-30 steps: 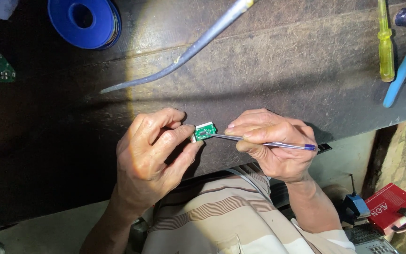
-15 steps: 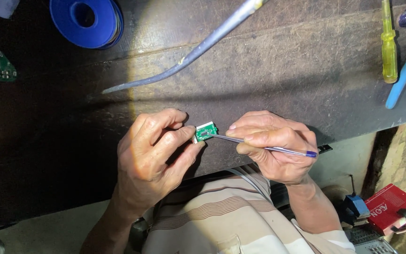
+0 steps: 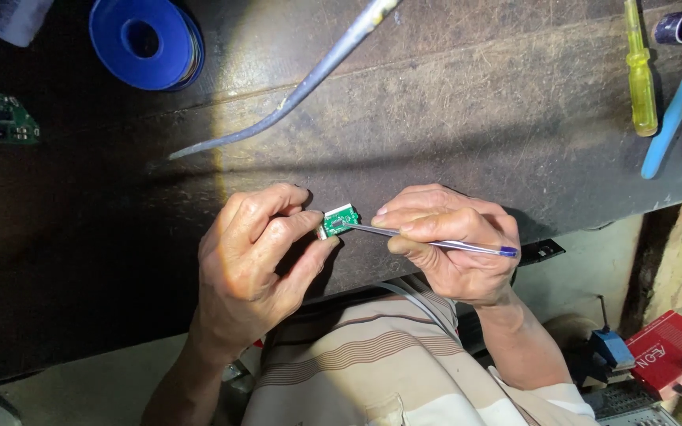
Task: Soldering components onto a small green circuit board at an electronics repair bench.
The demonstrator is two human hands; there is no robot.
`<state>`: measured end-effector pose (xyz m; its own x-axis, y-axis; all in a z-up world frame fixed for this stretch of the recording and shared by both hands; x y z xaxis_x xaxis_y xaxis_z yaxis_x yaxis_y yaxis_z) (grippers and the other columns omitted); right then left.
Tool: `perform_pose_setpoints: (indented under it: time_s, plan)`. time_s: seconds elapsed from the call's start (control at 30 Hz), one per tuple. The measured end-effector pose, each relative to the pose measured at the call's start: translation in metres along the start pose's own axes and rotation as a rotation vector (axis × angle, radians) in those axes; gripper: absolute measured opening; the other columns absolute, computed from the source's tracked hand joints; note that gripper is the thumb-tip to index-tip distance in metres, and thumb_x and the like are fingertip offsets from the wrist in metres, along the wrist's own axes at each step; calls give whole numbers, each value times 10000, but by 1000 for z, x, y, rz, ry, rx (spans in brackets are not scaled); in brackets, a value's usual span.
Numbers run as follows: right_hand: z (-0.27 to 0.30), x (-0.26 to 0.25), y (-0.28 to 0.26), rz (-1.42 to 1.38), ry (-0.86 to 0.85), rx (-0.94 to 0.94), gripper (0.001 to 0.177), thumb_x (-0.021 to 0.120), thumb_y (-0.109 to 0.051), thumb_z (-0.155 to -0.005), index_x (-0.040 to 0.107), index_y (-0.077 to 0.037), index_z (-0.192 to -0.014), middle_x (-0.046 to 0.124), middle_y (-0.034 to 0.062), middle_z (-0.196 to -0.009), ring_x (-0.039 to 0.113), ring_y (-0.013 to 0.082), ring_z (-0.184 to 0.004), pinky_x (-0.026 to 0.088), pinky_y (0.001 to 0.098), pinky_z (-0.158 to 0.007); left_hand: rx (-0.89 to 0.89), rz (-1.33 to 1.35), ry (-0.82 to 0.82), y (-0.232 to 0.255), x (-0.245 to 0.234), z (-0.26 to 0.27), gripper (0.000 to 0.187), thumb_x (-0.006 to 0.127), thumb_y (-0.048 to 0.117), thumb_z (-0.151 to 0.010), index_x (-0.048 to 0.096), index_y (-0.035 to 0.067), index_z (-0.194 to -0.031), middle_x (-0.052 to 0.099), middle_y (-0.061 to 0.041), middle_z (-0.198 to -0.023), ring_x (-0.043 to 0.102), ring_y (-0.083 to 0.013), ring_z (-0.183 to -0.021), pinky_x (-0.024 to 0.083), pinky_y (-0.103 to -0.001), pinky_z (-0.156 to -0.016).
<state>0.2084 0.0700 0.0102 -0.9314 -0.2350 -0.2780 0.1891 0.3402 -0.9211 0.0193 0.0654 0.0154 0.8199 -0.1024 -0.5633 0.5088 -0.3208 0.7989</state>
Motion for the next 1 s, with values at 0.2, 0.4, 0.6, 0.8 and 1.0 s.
perform_pose_setpoints:
  time_s: [0.2,0.4,0.6,0.8,1.0]
  plan:
    - [0,-1,-1,-6,4,-10,172,697,-85,-970,546,-40,-1039,757,169,-967,812,367,-850,692,487,-824,-18,-12,0,1,1,1,190,840,86,-910,694,1,-999,654,-153,-1070,630,-278,-874,519,-371,-834]
    - [1,-1,0,-13,3,-2,170,690,-107,-975,546,-43,-1039,756,178,-968,810,376,-862,685,497,-836,-27,-8,-5,0,1,1,185,835,87,-912,695,3,-1000,651,-148,-1071,619,-276,-867,513,-370,-832]
    - [2,-1,2,-18,8,-2,174,696,-110,-973,547,-53,-1042,756,173,-969,812,376,-862,684,496,-838,-15,-11,-2,-1,1,2,187,833,87,-913,693,0,-1000,655,-158,-1073,631,-285,-880,519,-381,-837]
    - [3,-1,2,-15,10,-4,174,697,-110,-974,554,-52,-1054,756,173,-971,812,377,-860,684,494,-834,-15,-10,0,-1,1,2,198,844,96,-910,695,7,-1005,653,-152,-1075,624,-278,-870,517,-374,-833]
    - [4,-2,3,-40,36,5,165,694,-118,-976,568,-50,-1059,750,186,-977,809,372,-862,684,495,-844,-11,-4,9,0,0,1,186,838,83,-911,694,-2,-992,655,-160,-1070,628,-281,-869,523,-372,-832]
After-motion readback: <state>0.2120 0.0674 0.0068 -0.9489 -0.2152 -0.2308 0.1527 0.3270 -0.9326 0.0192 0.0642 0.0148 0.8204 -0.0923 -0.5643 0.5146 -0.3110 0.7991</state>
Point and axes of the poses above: each hand's wrist, its own z-axis away from the middle knuckle, its own x-axis out of the palm, y = z × x, the point moved 7 cm from there along -z, towards the middle knuckle
